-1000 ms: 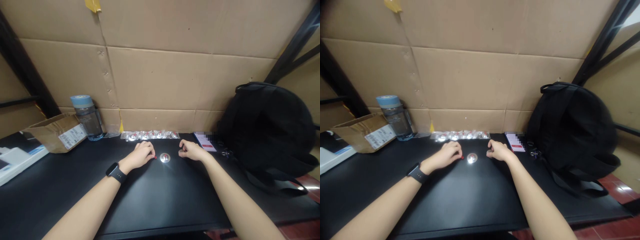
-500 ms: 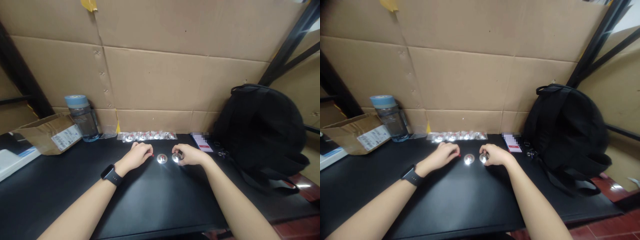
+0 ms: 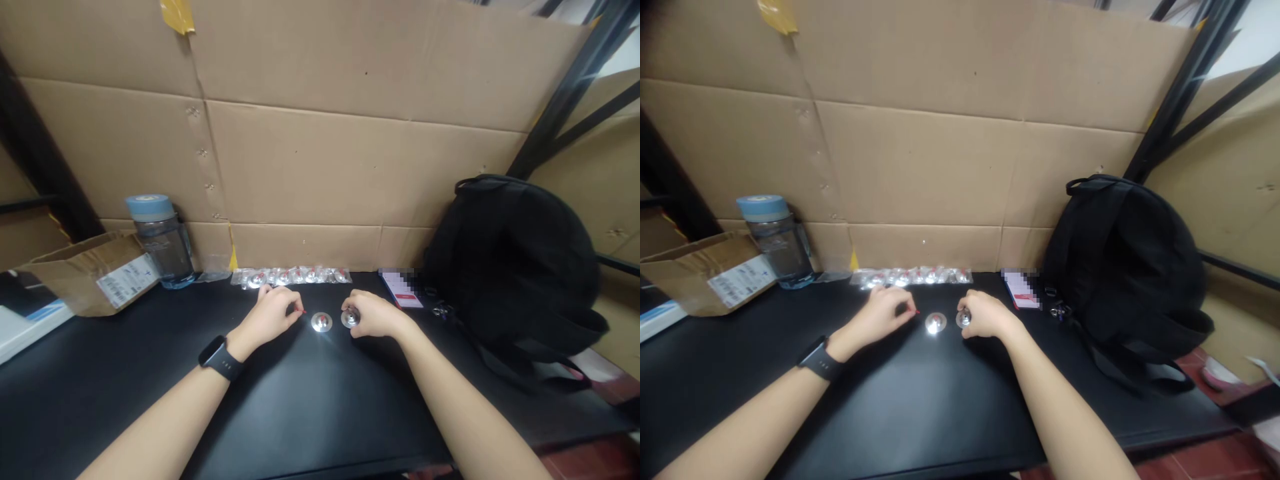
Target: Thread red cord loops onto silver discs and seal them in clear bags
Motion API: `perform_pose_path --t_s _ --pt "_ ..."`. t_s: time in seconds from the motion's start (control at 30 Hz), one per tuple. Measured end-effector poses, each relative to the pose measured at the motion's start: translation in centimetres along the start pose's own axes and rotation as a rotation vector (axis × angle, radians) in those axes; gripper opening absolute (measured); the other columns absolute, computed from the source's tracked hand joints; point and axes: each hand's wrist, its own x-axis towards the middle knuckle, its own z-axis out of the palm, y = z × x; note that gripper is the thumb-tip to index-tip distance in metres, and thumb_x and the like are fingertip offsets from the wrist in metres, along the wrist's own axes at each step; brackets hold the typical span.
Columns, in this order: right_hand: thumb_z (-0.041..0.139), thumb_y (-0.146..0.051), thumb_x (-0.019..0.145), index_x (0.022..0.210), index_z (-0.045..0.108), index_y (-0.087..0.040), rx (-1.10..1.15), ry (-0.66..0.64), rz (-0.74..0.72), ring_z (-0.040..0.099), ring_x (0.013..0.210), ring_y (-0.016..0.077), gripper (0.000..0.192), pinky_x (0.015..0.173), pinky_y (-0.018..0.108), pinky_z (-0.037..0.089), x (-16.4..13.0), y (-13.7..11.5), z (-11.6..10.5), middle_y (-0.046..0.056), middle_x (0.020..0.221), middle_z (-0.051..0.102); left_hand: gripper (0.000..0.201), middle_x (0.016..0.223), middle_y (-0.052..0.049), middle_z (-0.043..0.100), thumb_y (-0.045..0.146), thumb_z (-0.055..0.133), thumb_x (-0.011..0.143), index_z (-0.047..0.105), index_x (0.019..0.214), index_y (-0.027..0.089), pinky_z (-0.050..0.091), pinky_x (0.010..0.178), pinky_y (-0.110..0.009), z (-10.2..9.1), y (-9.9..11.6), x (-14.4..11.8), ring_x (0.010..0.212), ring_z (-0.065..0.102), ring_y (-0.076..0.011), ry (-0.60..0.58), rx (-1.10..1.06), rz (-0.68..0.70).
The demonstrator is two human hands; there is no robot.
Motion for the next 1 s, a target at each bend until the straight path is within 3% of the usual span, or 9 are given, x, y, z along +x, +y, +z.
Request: perform_pose_path --t_s 0.13,0.4,0.6,0.77,1.0 --pt "0.081 -0.025 0.06 0.107 0.073 -0.024 0.056 0.108 -0.029 0.065 0.093 0.0242 0.047 0.079 0.032 0.049 0.1 -0.3 -0.1 0.005 0.104 0.068 0.009 0.087 0.003 0.074 0.017 0.064 0.083 0.067 0.078 0.023 0.03 0.094 -0.04 -0.2 0.9 0.0 0.09 0.064 -0.0195 0.044 0.004 -0.042" --pt "0.079 -0.024 0.073 0.114 0.069 -0.024 0.385 0.401 -0.262 0.063 0.084 0.0176 0.043 0.076 0.03 0.05 0.8 -3.2 0.7 0.004 0.103 0.068 0.007 0.098 0.0 0.078 0.031 0.07 0.09 0.077 0.09 0.029 0.038 0.096 -0.041 -0.7 1.9 0.3 0.1 0.067 -0.0229 0.147 -0.127 -0.079" --pt "0.079 -0.019 0.073 0.122 0.065 -0.026 0.546 0.506 -0.337 0.065 0.088 0.0192 0.052 0.073 0.031 0.052 0.9 -4.9 1.6 0.006 0.111 0.069 0.014 0.106 -0.003 0.073 0.031 0.063 0.094 0.075 0.09 0.027 0.043 0.099 -0.043 -0.6 1.9 0.4 0.106 0.064 -0.0235 0.213 -0.227 -0.083" --pt "0.081 -0.022 0.073 0.12 0.064 -0.026 0.6 0.574 -0.296 0.065 0.088 0.0207 0.05 0.073 0.033 0.053 0.8 -5.9 2.0 0.005 0.108 0.071 0.016 0.117 -0.006 0.062 0.034 0.061 0.095 0.073 0.09 0.025 0.042 0.104 -0.043 0.3 1.9 0.4 0.118 0.057 -0.0243 0.243 -0.283 -0.044" --pt "0.083 -0.023 0.074 0.115 0.067 -0.026 0.623 0.57 -0.329 0.064 0.085 0.0196 0.044 0.071 0.032 0.052 0.6 -6.3 2.0 0.004 0.104 0.072 0.014 0.117 -0.005 0.06 0.03 0.058 0.096 0.07 0.092 0.024 0.045 0.102 -0.039 0.5 2.6 0.2 0.111 0.059 -0.0216 0.253 -0.324 -0.049"
